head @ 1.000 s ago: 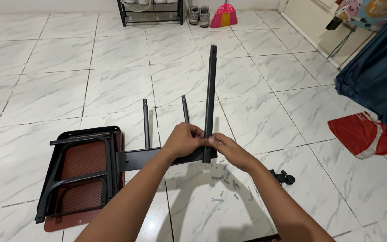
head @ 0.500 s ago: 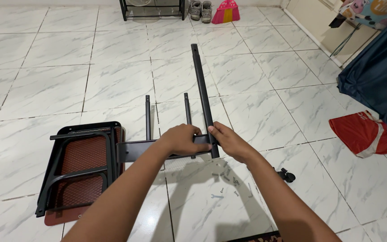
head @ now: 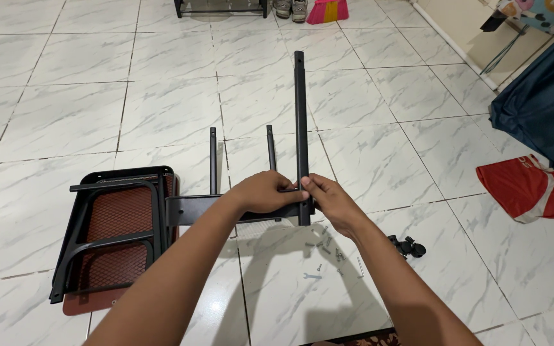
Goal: The person assembles a metal mesh rack by attaching vertical legs to a base frame using screws and nuts. They align the parts, insert fasteners, and tighten them by hand.
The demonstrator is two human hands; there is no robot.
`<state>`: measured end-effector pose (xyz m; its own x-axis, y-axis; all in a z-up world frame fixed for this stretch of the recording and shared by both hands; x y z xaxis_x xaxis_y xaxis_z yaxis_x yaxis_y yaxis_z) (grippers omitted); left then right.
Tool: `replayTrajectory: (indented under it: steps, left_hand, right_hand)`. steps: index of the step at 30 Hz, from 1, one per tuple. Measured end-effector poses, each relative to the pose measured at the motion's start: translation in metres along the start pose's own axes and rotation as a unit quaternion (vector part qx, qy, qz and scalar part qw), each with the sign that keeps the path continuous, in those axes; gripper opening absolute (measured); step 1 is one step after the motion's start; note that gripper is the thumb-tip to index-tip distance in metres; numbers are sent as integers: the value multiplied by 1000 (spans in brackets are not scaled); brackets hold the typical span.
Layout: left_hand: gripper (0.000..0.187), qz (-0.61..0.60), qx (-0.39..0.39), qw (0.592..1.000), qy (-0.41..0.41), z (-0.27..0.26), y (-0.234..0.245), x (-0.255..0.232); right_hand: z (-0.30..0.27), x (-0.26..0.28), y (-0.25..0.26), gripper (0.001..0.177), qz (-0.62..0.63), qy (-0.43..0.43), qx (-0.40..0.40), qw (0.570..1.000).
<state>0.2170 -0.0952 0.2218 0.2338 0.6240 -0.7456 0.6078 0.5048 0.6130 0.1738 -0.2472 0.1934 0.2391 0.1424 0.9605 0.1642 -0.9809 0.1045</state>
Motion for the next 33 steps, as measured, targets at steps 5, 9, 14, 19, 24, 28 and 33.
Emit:
replayTrajectory:
  steps: [5,9,14,19,24,28,33]
  left_hand:
    - [62,-5,-10,1000,-29,-3,1,-8]
    - [49,-44,-3,998,-44,-5,-1,-9]
    - [51,-29,6,999,-27,-6,-2,-8]
    - [49,-58,10,997,-53,-3,-3,-8]
    - [45,-82,5,995,-52,-2,-3,-8]
    - [48,-40,-9,999,-30,-2,0,-8]
    - [44,-51,-15,998,-41,-2,1,-11]
  right_hand:
    - [-4,9,-4,41,4,-5,-6,1000]
    - [-5,11,-6,44,19,-19,-23,999]
    - [-4,6,-6,46,9,-11,-26,1000]
    - [-1,2,-4,47,10,-8,-34,999]
    - [-1,2,-4,49,7,-9,-34,999]
    - [-2,7,-4,51,-19,-15,-36,999]
    - [-5,12,-5,54,-33,-21,-28,999]
Point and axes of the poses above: each hand's wrist, its own z-axis towards the middle knuckle, its own y-axis out of the back of the hand, x = y × z, the point moved 7 cm from there along z, towards the middle knuckle, and after that the axes turned 4 degrees about -z, right-handed, at the moved point
